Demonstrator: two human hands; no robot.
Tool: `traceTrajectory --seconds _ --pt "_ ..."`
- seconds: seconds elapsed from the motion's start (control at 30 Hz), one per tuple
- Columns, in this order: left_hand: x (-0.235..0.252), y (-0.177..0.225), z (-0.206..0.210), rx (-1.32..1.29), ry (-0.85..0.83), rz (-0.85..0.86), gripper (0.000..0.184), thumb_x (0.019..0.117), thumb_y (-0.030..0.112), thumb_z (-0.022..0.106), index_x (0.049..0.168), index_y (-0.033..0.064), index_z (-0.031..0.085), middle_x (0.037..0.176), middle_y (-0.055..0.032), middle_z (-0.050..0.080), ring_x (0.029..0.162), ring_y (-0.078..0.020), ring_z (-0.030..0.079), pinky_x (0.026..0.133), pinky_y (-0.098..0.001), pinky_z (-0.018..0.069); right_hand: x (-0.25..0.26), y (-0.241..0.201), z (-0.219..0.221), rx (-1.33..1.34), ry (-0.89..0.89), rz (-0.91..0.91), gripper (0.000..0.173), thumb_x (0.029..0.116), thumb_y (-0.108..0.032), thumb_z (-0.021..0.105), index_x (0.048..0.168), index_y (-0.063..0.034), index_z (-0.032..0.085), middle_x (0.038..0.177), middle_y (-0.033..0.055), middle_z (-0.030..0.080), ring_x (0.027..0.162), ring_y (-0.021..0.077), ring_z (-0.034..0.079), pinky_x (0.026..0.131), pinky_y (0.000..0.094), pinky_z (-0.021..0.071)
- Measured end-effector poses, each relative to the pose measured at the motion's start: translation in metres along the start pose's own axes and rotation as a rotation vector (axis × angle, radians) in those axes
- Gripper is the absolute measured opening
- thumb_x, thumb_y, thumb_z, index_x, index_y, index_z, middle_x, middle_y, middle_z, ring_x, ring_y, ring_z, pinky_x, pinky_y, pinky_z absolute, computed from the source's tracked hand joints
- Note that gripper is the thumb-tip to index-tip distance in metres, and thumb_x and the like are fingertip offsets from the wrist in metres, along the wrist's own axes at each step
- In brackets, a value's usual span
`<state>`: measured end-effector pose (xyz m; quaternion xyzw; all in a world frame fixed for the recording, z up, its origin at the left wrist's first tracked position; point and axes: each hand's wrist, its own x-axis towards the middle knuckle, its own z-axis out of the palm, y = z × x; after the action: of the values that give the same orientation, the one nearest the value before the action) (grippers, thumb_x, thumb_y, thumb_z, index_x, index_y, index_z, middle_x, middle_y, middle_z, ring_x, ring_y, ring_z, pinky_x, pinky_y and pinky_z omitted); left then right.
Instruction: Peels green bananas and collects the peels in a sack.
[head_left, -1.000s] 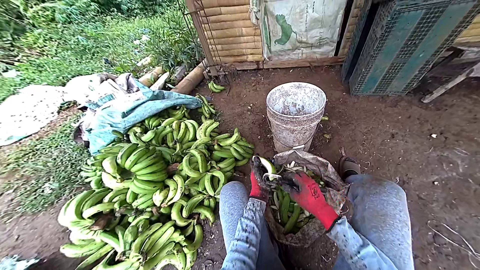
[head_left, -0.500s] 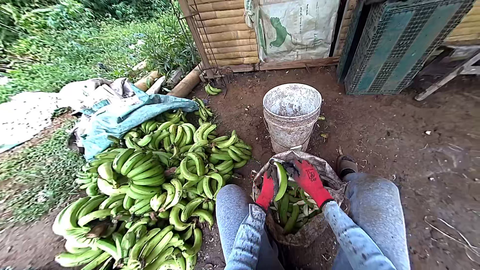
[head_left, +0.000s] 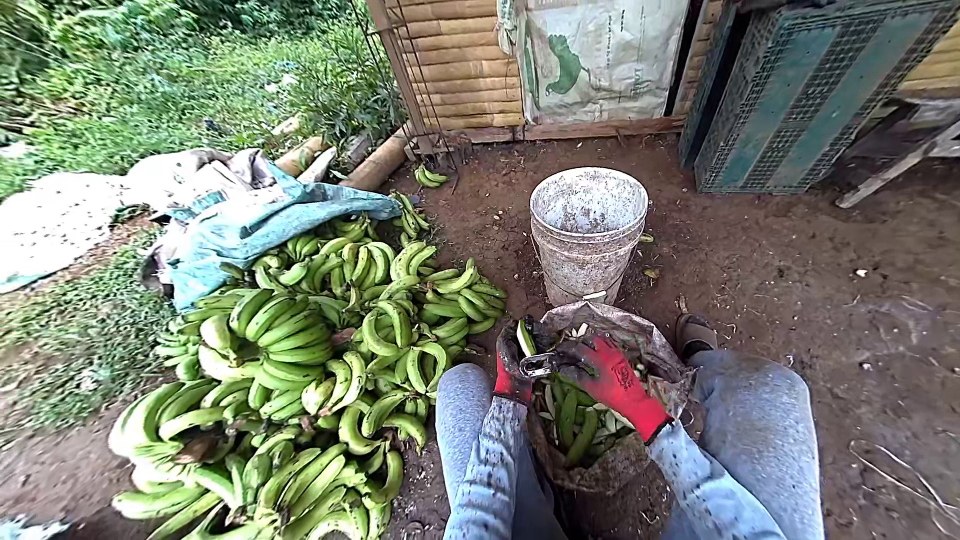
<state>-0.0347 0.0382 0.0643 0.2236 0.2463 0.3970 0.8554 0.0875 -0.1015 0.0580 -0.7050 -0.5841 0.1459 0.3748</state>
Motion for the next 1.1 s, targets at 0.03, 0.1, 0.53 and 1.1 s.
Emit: traceTrajectory --seconds 0.03,0.1,0.53,1.1 --pt "-0.002 -0.001 -0.001 -0.055 -0.011 -0.005 0.054 0.1096 0.028 0.015 0.082 0.0071 0.057 0.065 -0.0052 0.063 0.056 -0.0147 0.065 0.053 -0.0269 0.0558 0.001 -0.001 -0.001 -0.042 -0.004 0.006 0.038 0.0954 -0.035 0.067 0.126 -0.0126 0.073 0.127 0.021 0.068 0.124 0.0397 0.06 0.11 0.0561 0.0431" --pt "-0.004 -0.004 0.003 -0.097 -0.016 -0.003 0.056 0.1089 0.032 0.014 0.083 0.0089 0.058 0.067 -0.0049 0.065 0.059 -0.0154 0.066 0.054 -0.029 0.0567 0.008 -0.007 -0.006 -0.119 -0.018 0.065 0.039 0.0979 -0.033 0.064 0.128 -0.0094 0.071 0.129 0.0246 0.065 0.127 0.0436 0.058 0.112 0.0586 0.0397" --pt "-0.019 -0.023 0.01 1.008 0.236 0.151 0.036 0.1121 0.018 0.036 0.128 -0.0067 0.057 0.101 -0.015 0.063 0.085 -0.0145 0.061 0.077 -0.0296 0.0529 0.032 0.02 -0.004 -0.052 -0.017 0.513 0.04 0.1039 -0.021 0.052 0.141 -0.0082 0.06 0.133 0.0246 0.062 0.124 0.0394 0.061 0.107 0.0545 0.0463" --pt "-0.037 -0.034 0.002 0.868 0.172 0.172 0.038 0.1124 0.018 0.034 0.132 -0.0035 0.059 0.118 -0.0155 0.066 0.102 -0.0147 0.064 0.092 -0.0305 0.0531 0.031 0.012 0.0 -0.07 0.025 0.399 0.042 0.1008 -0.025 0.059 0.139 -0.0104 0.063 0.138 0.0254 0.06 0.131 0.0425 0.055 0.113 0.0574 0.0398"
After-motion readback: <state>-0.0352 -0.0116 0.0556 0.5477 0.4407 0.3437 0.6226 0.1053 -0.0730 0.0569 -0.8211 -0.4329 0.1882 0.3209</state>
